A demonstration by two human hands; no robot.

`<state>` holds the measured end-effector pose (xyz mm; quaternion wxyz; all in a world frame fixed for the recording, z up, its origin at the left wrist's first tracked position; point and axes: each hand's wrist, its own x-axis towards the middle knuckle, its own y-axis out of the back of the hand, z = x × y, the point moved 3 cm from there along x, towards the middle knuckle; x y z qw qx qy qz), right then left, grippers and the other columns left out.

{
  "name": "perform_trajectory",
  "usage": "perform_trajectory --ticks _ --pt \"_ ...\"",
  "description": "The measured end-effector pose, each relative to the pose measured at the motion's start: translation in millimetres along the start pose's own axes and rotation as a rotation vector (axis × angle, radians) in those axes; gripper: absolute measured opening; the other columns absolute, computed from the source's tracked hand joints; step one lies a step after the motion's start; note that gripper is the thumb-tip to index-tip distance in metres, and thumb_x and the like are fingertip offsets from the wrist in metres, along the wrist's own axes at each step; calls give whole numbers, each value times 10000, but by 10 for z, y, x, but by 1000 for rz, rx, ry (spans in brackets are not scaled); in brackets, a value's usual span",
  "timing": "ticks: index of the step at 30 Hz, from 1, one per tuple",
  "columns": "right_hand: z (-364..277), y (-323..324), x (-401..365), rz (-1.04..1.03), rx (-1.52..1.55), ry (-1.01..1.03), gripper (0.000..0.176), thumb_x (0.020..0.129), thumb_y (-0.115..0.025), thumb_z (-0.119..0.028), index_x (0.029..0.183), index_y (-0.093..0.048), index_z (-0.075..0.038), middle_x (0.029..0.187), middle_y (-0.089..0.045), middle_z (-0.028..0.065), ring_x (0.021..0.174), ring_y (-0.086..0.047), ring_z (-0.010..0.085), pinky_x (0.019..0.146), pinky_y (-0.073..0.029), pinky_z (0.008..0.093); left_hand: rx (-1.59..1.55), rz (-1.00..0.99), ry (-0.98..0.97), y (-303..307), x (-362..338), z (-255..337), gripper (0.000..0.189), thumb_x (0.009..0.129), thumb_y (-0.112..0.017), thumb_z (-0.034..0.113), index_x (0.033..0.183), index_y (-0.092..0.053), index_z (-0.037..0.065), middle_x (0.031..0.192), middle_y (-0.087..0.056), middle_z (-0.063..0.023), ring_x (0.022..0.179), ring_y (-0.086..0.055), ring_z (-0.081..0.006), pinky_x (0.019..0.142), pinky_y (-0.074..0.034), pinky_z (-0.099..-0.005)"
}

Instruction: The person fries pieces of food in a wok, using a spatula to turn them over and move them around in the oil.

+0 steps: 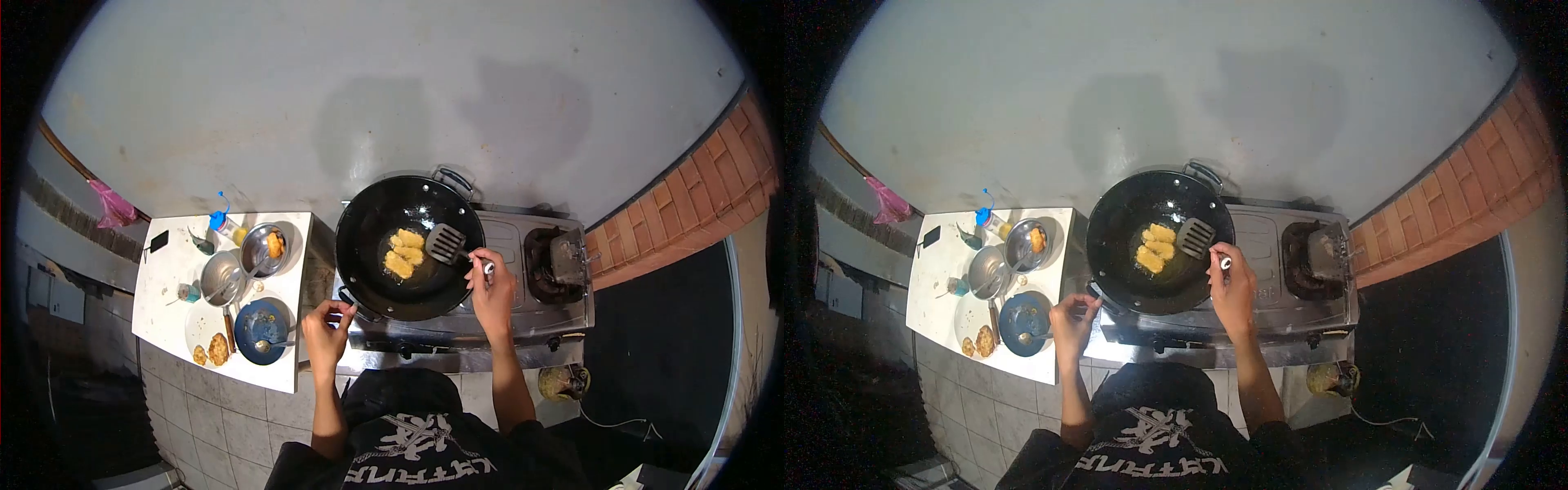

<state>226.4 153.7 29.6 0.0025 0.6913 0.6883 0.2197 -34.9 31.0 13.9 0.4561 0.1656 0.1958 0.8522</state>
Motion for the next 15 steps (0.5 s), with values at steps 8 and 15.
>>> perform_trajectory --ticks 8,15 --pt "-1 -86 -9 -30 53 44 110 961 -573 -49 1061 -581 -5 964 -663 87 685 -638 126 582 -510 265 39 4 -18 10 -2 42 154 804 -776 75 803 -678 -44 724 -699 -96 624 -679 -153 559 -482 -264" --pt "27 -74 -7 -35 -89 167 102 948 -568 -14 1046 -564 13 990 -654 115 742 -628 183 648 -499 287 33 15 -18 -14 -10 -2 151 807 -771 90 800 -685 -34 720 -702 -103 615 -678 -164 554 -476 -281"
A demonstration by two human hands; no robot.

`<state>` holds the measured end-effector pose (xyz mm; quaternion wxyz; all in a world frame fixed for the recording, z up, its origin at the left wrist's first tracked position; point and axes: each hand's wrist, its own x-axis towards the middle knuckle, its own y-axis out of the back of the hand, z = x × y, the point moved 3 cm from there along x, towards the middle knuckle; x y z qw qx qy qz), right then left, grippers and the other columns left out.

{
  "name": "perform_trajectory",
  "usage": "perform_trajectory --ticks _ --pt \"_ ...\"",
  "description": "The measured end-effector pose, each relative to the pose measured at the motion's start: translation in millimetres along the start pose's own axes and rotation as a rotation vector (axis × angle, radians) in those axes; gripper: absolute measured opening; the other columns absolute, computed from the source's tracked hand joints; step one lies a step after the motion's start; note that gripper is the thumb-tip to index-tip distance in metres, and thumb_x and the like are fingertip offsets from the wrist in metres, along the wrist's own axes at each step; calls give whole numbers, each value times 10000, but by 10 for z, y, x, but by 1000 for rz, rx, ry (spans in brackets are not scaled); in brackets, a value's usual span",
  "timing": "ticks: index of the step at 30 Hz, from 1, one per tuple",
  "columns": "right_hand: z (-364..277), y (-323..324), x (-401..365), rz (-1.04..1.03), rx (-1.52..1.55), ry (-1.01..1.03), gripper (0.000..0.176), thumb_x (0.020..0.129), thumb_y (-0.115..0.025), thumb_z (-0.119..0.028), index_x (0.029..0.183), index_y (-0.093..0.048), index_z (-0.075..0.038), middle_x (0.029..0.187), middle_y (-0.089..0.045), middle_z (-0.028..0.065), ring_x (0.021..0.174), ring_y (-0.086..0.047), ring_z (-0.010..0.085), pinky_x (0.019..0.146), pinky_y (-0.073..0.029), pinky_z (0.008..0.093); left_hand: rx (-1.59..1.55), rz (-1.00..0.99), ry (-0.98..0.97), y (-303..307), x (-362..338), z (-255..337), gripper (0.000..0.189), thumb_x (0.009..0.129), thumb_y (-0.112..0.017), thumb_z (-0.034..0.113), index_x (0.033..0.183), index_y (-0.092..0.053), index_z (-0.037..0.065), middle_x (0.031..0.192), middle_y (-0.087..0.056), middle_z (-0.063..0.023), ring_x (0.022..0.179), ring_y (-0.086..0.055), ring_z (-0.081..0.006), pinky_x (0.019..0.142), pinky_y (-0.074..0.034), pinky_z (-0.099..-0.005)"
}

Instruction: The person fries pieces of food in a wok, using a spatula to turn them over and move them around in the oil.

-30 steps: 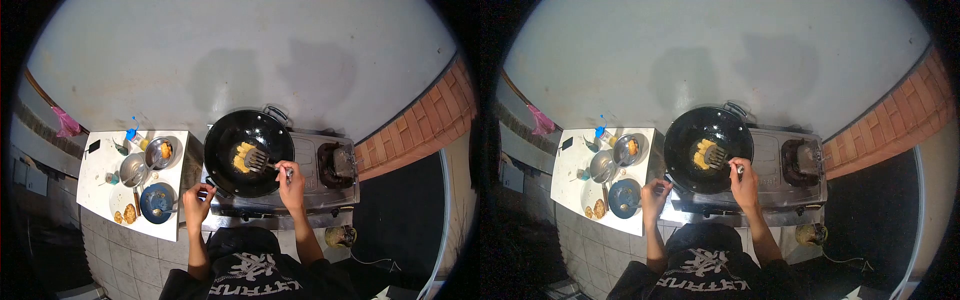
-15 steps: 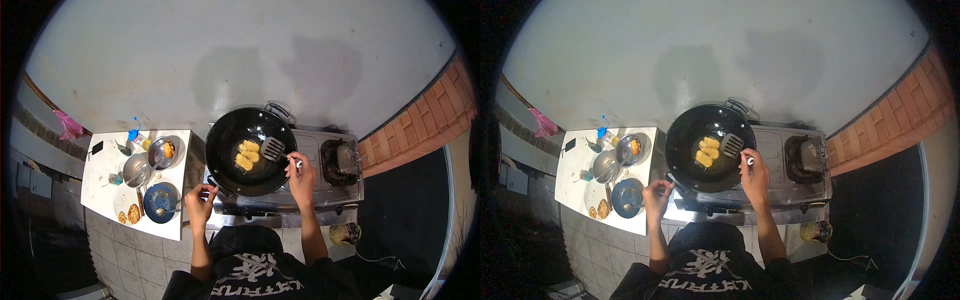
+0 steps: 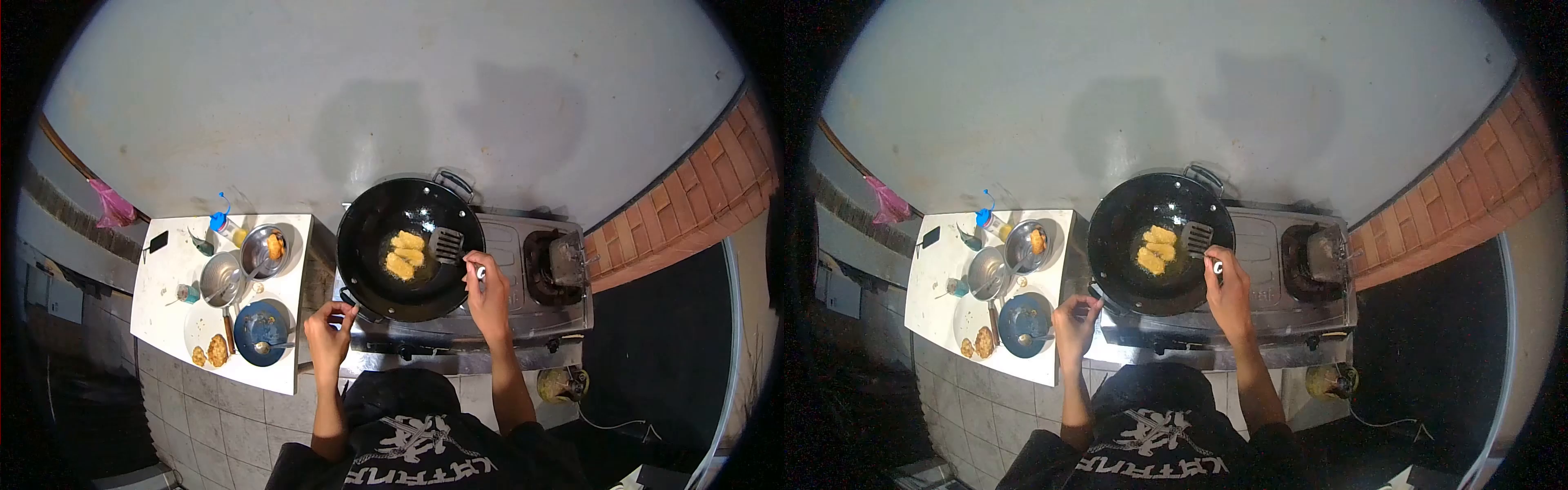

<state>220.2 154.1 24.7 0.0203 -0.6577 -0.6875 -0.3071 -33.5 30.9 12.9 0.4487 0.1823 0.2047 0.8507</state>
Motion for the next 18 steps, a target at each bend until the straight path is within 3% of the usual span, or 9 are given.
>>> perform_trajectory --ticks 1,2,4,5,10,18 --pt "-3 -4 6 0 -23 44 91 950 -555 5 1040 -564 18 991 -651 90 663 -591 101 554 -480 238 -3 4 1 -1 -2 9 151 807 -771 90 800 -685 -34 720 -702 -103 615 -678 -164 554 -476 -281" --pt "-14 -9 6 -3 -24 47 91 950 -555 5 1040 -564 18 991 -651 90 663 -591 101 554 -480 238 5 2 11 4 -7 23 150 806 -771 91 800 -684 -32 719 -702 -106 614 -678 -169 555 -475 -286" --pt "-9 -36 3 -32 10 -67 115 942 -585 -39 1040 -562 16 959 -652 151 845 -666 281 758 -509 348 11 7 22 11 -4 29 150 806 -770 92 799 -684 -30 719 -701 -109 613 -678 -174 557 -475 -290" --pt "-10 -46 7 -35 9 -62 115 942 -585 -39 1040 -562 16 959 -652 151 845 -666 281 758 -509 348 0 3 20 9 -1 28 150 803 -772 92 799 -683 -29 718 -700 -109 613 -677 -176 559 -473 -291" --pt "67 -114 -4 19 137 -186 92 970 -573 -77 1024 -578 -2 916 -664 95 637 -636 127 536 -493 260 -27 -5 35 -16 3 -30 151 798 -775 86 794 -679 -30 715 -696 -109 614 -672 -174 565 -470 -292" --pt "141 -125 -12 123 296 -220 147 1001 -543 -128 1028 -569 14 901 -662 75 597 -610 97 481 -461 230 -9 -8 1 12 15 22 148 797 -776 79 789 -679 -32 699 -690 -98 602 -662 -160 533 -454 -285"
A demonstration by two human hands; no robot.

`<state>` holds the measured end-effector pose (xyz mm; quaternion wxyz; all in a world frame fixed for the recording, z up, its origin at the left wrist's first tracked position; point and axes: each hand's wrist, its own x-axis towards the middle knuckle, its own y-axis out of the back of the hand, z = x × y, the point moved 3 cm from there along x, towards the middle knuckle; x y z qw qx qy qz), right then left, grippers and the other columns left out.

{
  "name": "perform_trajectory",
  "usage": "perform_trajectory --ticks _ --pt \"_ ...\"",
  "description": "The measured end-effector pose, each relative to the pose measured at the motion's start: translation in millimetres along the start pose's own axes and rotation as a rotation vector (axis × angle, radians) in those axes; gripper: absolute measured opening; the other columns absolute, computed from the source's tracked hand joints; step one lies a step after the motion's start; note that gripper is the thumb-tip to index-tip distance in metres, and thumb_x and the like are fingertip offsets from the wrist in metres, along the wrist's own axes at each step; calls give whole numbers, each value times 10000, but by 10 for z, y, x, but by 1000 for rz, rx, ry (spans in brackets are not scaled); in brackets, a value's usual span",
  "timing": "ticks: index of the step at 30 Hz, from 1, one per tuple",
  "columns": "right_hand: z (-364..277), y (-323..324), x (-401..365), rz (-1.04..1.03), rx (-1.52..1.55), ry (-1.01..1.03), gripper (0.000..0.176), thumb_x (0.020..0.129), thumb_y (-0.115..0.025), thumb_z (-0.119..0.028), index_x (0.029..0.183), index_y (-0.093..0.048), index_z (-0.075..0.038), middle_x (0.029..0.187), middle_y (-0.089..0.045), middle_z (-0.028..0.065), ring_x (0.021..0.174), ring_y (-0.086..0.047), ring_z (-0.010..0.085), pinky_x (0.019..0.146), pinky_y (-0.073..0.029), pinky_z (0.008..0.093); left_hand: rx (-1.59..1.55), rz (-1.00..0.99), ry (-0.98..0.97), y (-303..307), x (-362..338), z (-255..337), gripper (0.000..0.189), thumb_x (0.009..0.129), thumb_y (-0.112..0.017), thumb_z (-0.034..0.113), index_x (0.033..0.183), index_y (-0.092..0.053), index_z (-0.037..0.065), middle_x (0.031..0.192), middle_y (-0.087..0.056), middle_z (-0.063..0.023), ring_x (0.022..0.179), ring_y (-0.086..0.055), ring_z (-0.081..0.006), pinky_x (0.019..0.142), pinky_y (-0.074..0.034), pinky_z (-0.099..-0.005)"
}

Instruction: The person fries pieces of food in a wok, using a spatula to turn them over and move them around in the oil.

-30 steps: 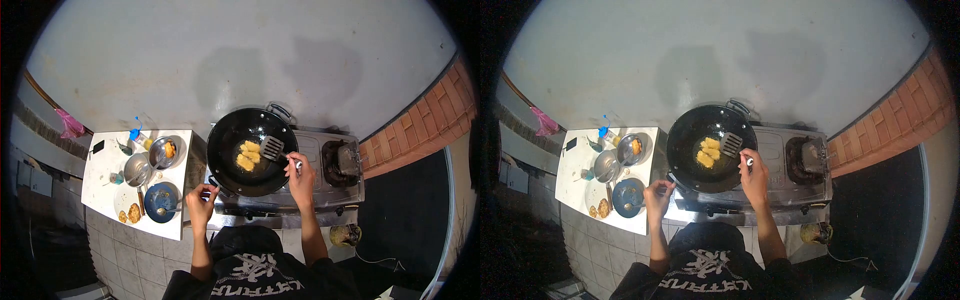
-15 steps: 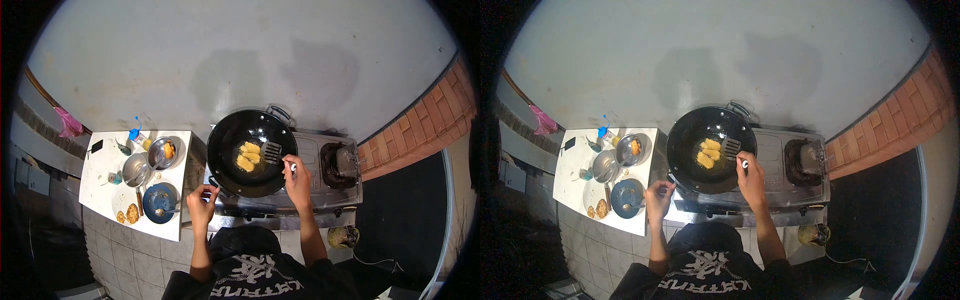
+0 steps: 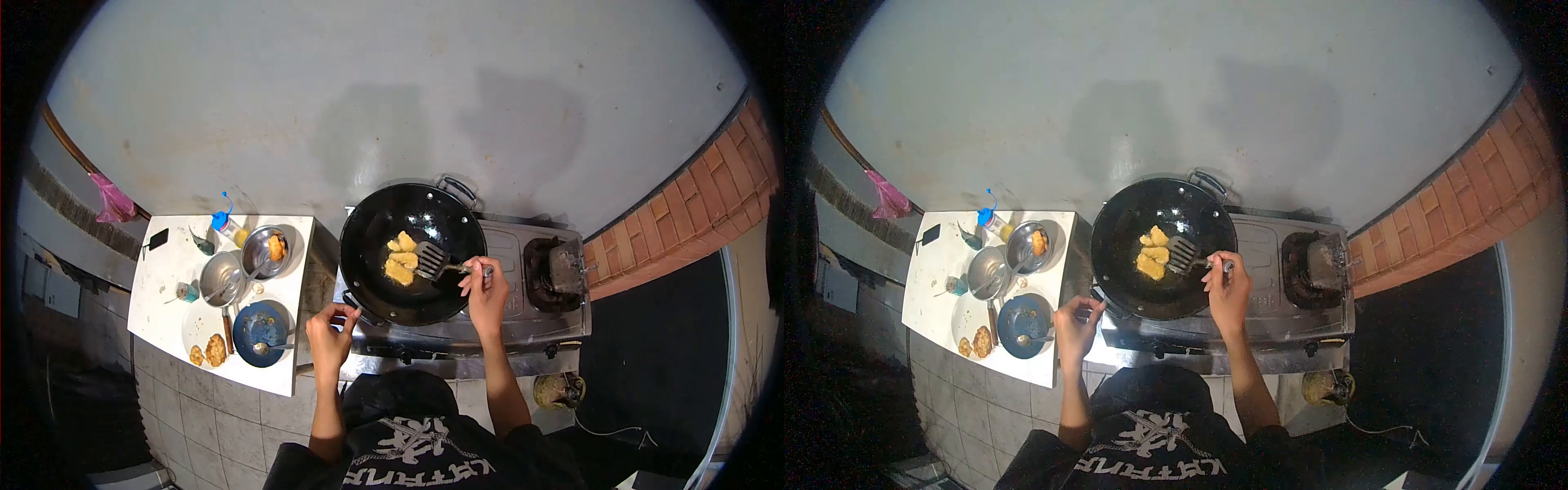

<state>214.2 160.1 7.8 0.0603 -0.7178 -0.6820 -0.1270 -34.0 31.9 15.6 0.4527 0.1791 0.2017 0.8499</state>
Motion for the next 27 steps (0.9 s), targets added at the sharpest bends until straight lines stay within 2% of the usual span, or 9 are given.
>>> perform_trajectory --ticks 11,20,27 --pt "-3 4 -6 21 73 -40 162 1010 -534 -146 1015 -565 13 921 -663 83 598 -616 99 482 -460 229 -7 -16 17 -13 15 -43 151 799 -776 88 785 -681 -28 708 -693 -98 606 -664 -156 525 -450 -277" --pt "-207 -82 12 -23 51 -33 104 988 -550 -82 991 -566 20 885 -663 78 568 -605 93 464 -454 224 0 -13 23 1 4 -14 156 800 -781 98 786 -684 -24 705 -692 -100 601 -663 -159 529 -452 -283" --pt "-312 -207 44 -78 82 46 52 967 -566 -29 984 -566 21 863 -650 70 575 -596 85 464 -451 217 -11 -12 40 2 -7 -8 159 803 -780 106 789 -688 -23 698 -691 -101 599 -661 -156 532 -449 -281"
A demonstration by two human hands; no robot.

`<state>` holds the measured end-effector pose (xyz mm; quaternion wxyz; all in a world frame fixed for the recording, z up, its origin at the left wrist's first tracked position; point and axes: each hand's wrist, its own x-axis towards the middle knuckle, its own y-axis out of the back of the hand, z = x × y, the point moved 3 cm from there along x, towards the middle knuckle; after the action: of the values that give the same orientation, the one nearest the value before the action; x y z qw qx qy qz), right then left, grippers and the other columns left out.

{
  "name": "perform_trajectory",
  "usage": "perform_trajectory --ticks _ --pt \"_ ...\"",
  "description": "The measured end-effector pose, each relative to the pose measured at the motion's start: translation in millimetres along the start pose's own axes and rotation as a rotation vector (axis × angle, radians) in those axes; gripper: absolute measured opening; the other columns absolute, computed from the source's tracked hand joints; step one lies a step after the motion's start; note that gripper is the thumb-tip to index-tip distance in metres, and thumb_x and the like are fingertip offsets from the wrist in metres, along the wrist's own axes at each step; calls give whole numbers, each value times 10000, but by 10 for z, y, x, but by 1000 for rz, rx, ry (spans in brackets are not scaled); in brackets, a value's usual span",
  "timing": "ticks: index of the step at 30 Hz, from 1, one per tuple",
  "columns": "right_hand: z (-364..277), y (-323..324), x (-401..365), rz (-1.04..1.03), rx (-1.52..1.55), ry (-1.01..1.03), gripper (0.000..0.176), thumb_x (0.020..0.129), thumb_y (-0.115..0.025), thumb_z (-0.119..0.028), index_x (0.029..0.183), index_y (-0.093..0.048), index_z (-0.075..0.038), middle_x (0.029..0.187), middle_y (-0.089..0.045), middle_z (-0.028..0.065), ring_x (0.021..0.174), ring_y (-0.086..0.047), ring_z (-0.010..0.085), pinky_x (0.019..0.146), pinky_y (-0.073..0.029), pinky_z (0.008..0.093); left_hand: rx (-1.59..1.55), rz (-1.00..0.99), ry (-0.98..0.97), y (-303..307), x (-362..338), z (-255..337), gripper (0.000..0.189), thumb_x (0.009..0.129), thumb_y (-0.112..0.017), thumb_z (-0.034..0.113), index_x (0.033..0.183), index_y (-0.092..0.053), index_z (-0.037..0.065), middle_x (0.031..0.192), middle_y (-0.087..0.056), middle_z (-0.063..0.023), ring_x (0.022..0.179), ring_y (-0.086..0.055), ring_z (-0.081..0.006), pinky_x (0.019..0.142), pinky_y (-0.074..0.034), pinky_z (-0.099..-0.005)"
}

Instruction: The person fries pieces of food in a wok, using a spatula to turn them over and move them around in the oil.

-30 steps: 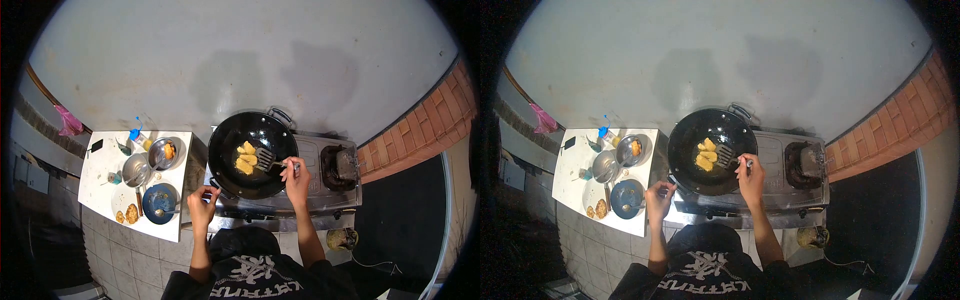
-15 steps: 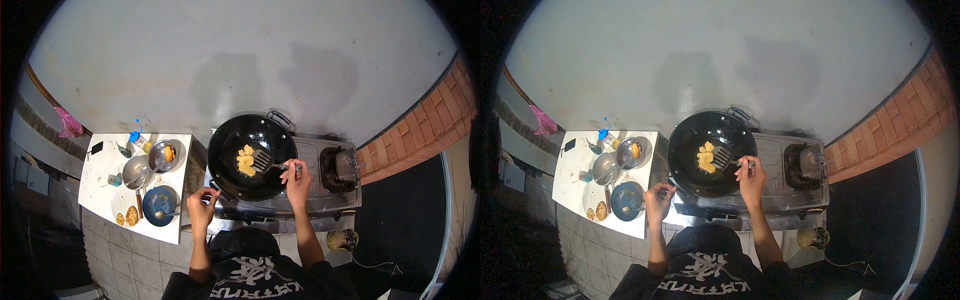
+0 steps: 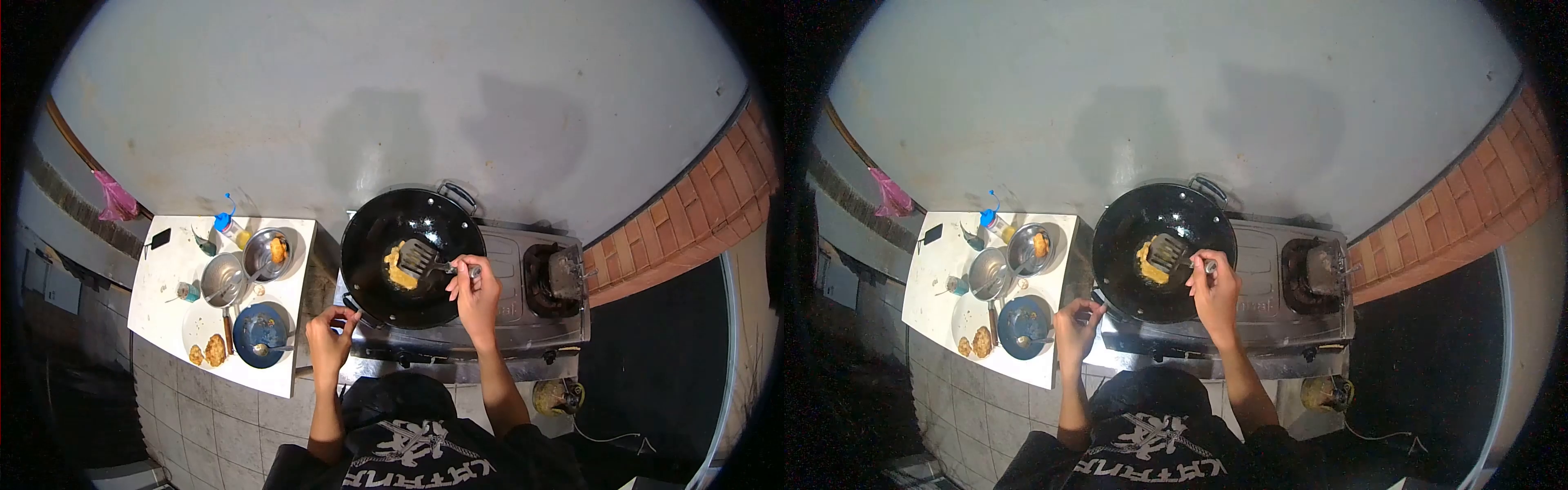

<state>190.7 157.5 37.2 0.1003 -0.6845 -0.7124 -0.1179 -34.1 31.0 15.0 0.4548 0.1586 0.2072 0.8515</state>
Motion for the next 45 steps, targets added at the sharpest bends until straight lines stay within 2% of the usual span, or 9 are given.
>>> perform_trajectory --ticks 10,21,28,31,37,39,45 --pt "84 -210 3 -72 17 69 60 956 -582 -10 1003 -571 25 863 -640 67 597 -600 82 476 -468 224 -19 9 -11 -12 -14 -20 160 803 -777 97 784 -681 -28 701 -691 -104 603 -663 -160 543 -458 -279" --pt "-41 76 17 33 -35 24 58 964 -574 -33 987 -578 19 867 -648 73 586 -604 88 463 -467 220 -10 -1 -9 -3 -30 4 166 803 -772 78 802 -674 -55 718 -696 -121 622 -675 -173 587 -496 -287" --pt "128 -64 -152 23 59 -84 59 980 -548 -41 1002 -547 14 871 -643 75 584 -592 86 463 -464 226 12 15 -44 -12 -44 -4 155 806 -772 77 797 -679 -48 712 -697 -114 607 -668 -161 574 -489 -277" --pt "188 -89 -171 3 28 -105 56 982 -542 -39 1000 -535 13 872 -640 78 580 -586 85 465 -464 228 14 20 -32 8 -49 20 160 807 -776 80 793 -679 -47 696 -690 -99 606 -662 -136 565 -484 -265" --pt "194 -66 -111 -30 -75 -105 67 994 -522 -58 1001 -519 9 852 -643 79 569 -575 81 463 -460 236 0 20 -39 8 -26 -42 160 807 -776 77 794 -675 -46 702 -696 -103 602 -670 -147 567 -491 -265" --pt "229 -55 -104 -58 -98 -82 85 1024 -483 -95 1002 -484 -13 916 -629 63 577 -552 70 451 -418 210 -6 24 -47 10 -2 -49 159 808 -775 77 794 -675 -45 705 -697 -105 605 -674 -150 568 -492 -266" --pt "286 -9 -91 -70 -142 -54 93 1030 -469 -104 1009 -476 -13 914 -633 65 572 -540 63 457 -408 208 -28 11 -39 -2 27 -44 157 810 -774 75 794 -674 -46 701 -692 -100 608 -668 -143 573 -492 -263"
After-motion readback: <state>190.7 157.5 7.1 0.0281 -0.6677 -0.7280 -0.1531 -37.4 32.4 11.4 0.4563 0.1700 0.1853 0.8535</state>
